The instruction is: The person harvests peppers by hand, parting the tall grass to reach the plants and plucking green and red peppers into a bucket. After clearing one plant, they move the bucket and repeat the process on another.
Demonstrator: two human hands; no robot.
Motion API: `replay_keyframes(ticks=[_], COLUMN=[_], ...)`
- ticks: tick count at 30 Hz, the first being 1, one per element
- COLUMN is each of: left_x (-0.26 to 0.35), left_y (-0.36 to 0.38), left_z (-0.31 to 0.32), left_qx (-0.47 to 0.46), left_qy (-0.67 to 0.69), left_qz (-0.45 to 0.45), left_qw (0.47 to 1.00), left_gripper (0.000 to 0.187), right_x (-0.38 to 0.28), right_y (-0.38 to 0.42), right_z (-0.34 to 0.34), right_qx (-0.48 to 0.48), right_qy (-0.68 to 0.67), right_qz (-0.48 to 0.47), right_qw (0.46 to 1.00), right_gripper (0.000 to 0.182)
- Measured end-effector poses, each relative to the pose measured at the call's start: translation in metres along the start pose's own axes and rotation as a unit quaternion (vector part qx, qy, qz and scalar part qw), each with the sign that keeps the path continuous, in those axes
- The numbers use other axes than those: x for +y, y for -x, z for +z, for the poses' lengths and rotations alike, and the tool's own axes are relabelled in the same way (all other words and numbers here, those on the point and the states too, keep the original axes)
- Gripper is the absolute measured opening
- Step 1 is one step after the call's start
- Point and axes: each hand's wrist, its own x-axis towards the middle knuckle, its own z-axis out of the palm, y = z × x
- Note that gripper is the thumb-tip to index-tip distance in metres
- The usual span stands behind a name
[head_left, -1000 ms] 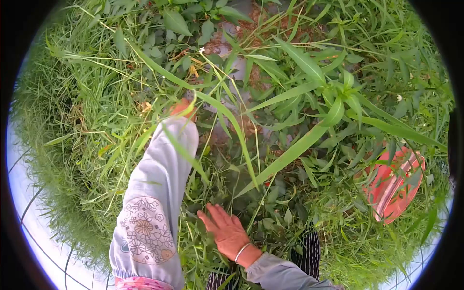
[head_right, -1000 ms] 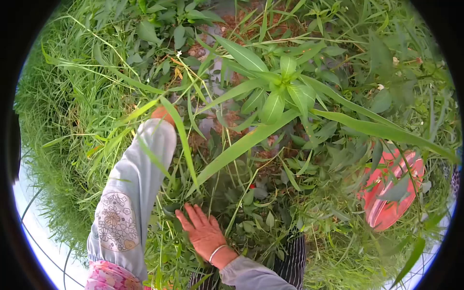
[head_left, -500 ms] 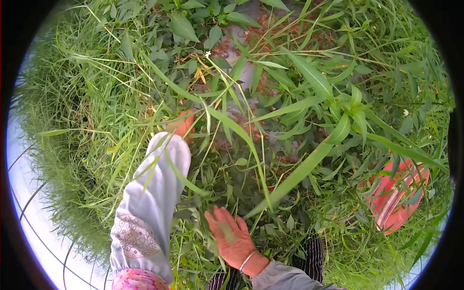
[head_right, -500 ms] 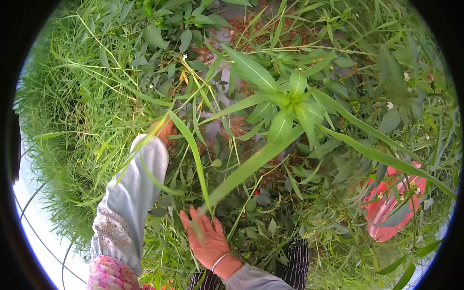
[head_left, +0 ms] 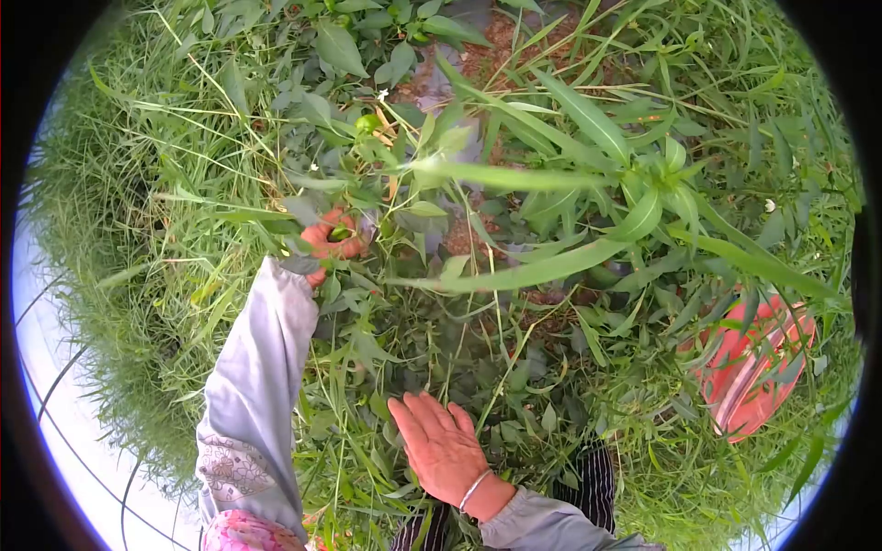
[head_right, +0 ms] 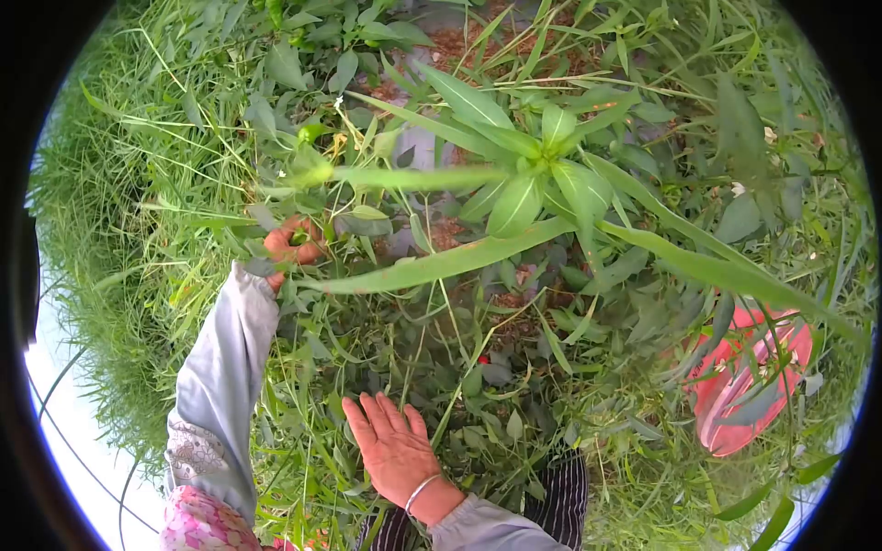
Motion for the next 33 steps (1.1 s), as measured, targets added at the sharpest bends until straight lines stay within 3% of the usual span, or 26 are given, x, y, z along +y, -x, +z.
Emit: replay_keyframes(ticks=[3,6,7,9,11,14,17,21,33], left_x=[0.003,0.046,0.025,0.011,-0.001,-0.012,-0.027,-0.038,-0.056], left_y=[0.006,0.021,0.017,0.003,-0.023,-0.058,-0.082,-0.093,-0.058], left_z=[-0.008,-0.004,-0.009,-0.025,-0.026,-0.034,-0.036,-0.028,-0.019], left_qx=[0.033,0.048,0.039,0.086,0.223,0.282,0.242,0.205,0.142], left_qy=[0.04,-0.075,-0.011,-0.164,-0.245,-0.407,-0.536,-0.608,-0.595], left_qz=[0.04,-0.097,0.0,-0.004,-0.119,-0.097,-0.012,0.049,0.218], left_qw=[0.998,0.991,0.999,0.983,0.936,0.863,0.809,0.766,0.76], left_gripper=[0.014,0.009,0.015,0.021,0.035,0.036,0.037,0.038,0.041], right_x=[0.001,0.002,0.003,-0.001,-0.002,-0.002,0.001,0.001,-0.002], right_y=[-0.001,0.003,0.002,-0.001,-0.001,0.0,0.003,0.008,0.003], right_z=[-0.002,0.004,0.007,0.008,0.007,0.006,0.008,0.008,-0.001], right_qx=[-0.001,-0.011,-0.011,-0.017,-0.022,-0.033,-0.057,-0.081,-0.13], right_qy=[-0.011,-0.023,-0.026,-0.031,-0.035,-0.043,-0.041,-0.031,-0.075], right_qz=[-0.002,-0.005,-0.009,-0.018,-0.014,-0.007,-0.012,-0.013,-0.001], right_qw=[1.0,1.0,1.0,0.999,0.999,0.998,0.997,0.996,0.989], right_gripper=[0.06,0.057,0.055,0.053,0.051,0.047,0.045,0.043,0.041])
